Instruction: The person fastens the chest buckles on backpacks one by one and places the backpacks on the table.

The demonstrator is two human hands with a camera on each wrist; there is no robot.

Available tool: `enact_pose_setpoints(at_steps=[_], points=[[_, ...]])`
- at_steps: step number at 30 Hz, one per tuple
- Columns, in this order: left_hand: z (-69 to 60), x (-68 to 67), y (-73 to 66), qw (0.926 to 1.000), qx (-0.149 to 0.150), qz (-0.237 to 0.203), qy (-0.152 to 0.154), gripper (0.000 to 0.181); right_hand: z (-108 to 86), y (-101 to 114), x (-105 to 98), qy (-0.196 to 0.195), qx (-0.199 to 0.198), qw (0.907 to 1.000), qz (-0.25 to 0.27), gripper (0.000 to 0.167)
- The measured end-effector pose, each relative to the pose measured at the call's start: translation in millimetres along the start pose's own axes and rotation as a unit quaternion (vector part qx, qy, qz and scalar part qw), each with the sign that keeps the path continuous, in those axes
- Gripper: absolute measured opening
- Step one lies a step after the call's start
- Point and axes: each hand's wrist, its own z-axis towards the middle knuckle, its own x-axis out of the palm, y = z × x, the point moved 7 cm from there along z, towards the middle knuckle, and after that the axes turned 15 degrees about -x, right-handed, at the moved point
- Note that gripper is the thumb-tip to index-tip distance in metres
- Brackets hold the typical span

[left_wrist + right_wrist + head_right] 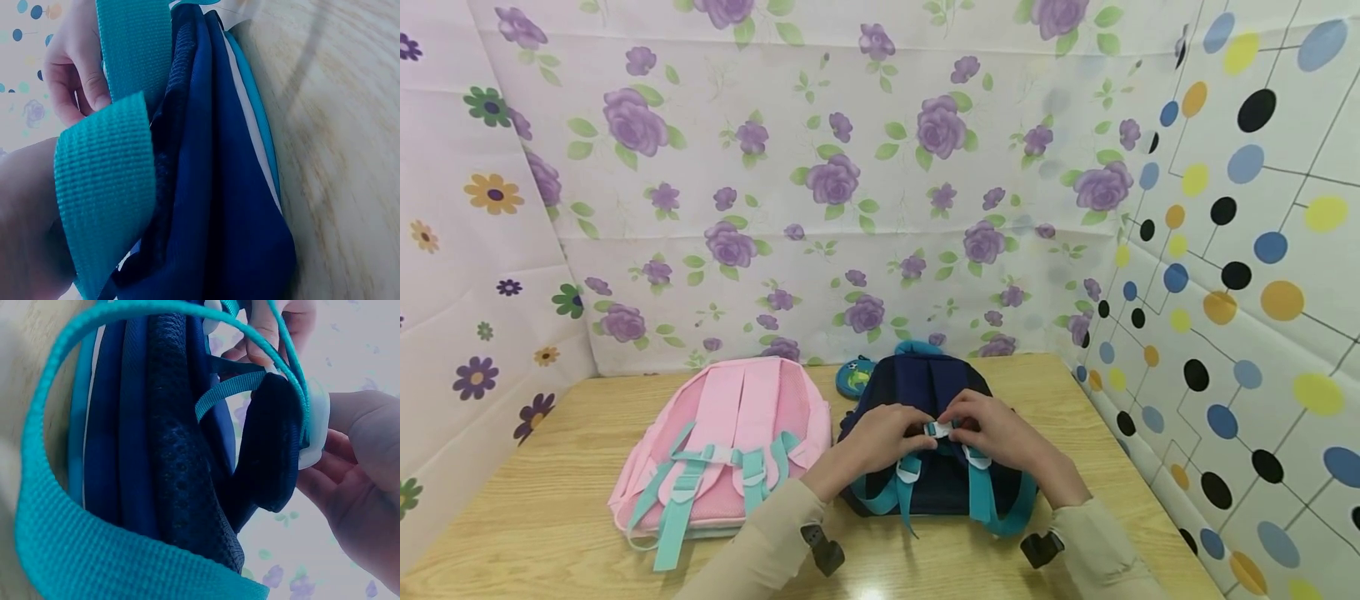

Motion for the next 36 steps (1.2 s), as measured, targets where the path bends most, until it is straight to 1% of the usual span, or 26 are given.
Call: enact_pose_setpoints(at_steps=[3, 7, 10, 13, 17, 20, 24, 28, 31, 36], points=[[-0.6, -1.8, 1.3, 1.0, -0.003, -0.003, 0.001, 0.042, -1.1, -0.7, 0.7, 0.004, 0.005, 1.0, 0.003, 0.022], [-2.8, -7.4, 3.6, 0.9999, -0.002, -0.016, -0.005, 0.043, -1.6, -0.9, 0.3, 0.001, 0.008, 0.9999, 0.013, 0.02], [-4.7, -12.0, 7.3, 0.9996, 0.001, -0.025, -0.016, 0.044, -2.0, -1.6, -0.7, -0.004, 0.007, 0.9999, 0.014, 0.021], [-7.2, -16.9, 12.2, 0.9994, -0.001, -0.018, -0.03, 0.044, -2.3, -3.5, -1.1, -0.008, 0.007, 0.9999, 0.005, 0.022], [-10.9, -22.5, 22.2, 0.9991, -0.02, -0.012, -0.036, 0.045, -2.5, -6.4, -1.3, -0.014, 0.015, 0.9998, 0.0, 0.022], [-13.7, -26.5, 32.1, 0.9983, -0.038, -0.023, -0.038, 0.045, -2.7, -7.1, -2.5, -0.022, 0.018, 0.9996, -0.003, 0.022], [-18.0, -32.9, 46.1, 0.9967, -0.053, -0.032, -0.052, 0.044, -4.0, -8.6, -5.6, -0.037, 0.024, 0.9988, -0.02, 0.021], [-24.6, -41.7, 62.4, 0.995, -0.071, -0.021, -0.068, 0.046, -6.3, -12.9, -8.7, -0.048, 0.047, 0.9966, -0.048, 0.024], [-30.5, -51.4, 75.8, 0.9932, -0.085, -0.008, -0.08, 0.048, -8.4, -15.6, -11.0, -0.051, 0.068, 0.9938, -0.072, 0.031], [-41.3, -68.7, 105.7, 0.9892, -0.11, 0.01, -0.096, 0.056, -10.8, -19.1, -15.3, -0.059, 0.086, 0.9888, -0.107, 0.048]])
